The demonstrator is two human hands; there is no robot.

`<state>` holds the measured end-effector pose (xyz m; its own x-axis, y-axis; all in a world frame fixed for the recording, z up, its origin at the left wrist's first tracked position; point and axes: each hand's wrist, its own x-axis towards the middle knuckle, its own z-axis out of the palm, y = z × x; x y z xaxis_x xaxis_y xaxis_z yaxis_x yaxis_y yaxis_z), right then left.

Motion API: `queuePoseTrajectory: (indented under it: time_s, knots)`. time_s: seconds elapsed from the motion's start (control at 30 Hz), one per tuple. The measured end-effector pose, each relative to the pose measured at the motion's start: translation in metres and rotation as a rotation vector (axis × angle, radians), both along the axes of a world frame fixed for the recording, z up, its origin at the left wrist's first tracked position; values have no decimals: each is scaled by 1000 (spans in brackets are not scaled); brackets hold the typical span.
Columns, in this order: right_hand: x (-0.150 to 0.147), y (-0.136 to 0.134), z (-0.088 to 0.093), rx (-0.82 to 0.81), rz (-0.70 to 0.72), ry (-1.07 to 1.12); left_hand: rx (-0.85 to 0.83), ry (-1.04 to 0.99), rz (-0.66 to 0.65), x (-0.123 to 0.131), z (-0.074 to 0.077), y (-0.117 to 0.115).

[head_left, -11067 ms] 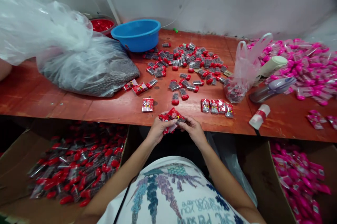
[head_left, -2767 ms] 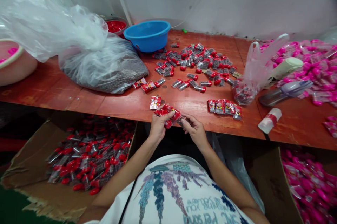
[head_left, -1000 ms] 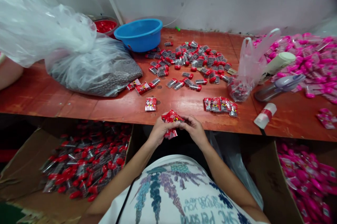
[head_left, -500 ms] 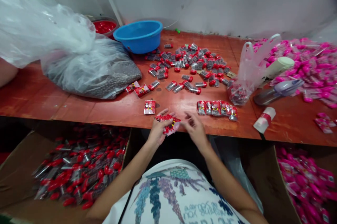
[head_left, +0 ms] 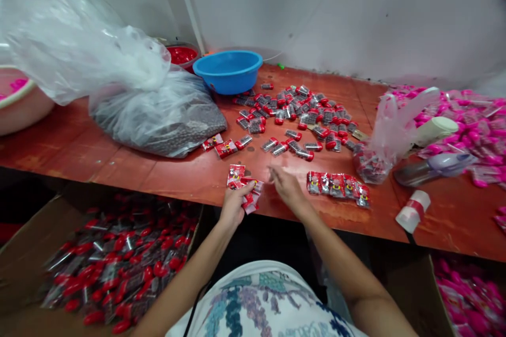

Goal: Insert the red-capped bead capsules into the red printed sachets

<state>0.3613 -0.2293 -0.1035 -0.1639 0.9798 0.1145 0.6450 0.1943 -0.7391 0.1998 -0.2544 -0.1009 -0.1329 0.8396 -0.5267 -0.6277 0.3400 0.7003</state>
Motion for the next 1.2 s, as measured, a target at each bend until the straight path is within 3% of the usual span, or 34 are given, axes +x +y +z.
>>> queuePoseTrajectory:
  time_s: [0.1,0.2,0.43,0.63,0.8,0.93,1.07,1.2]
  knots:
    - [11,42,4,14,-241,-283,-36,-38,37,-6,0,6]
    - [11,63,0,-5,-341,-522,-88,-95,53,-11,1,8]
    - [-7,24,-15,126,-203,-599,-166,-188,33,-15,3,6]
    - [-15,26,-19,69,-339,-604,-159,-240,43,-6,8,0]
    - [-23,44,-11,-24,-447,-537,-162,-198,30,-6,11,-6]
    - [-21,46,-7,-48,-309,-444,-162,-168,25,-10,10,-7]
    - [-15,21,-11,-38,-104,-273,-131,-177,22,-16,9,-8]
    - [-15,-23,-14,-57,-91,267,-106,-171,33,-18,8,-10]
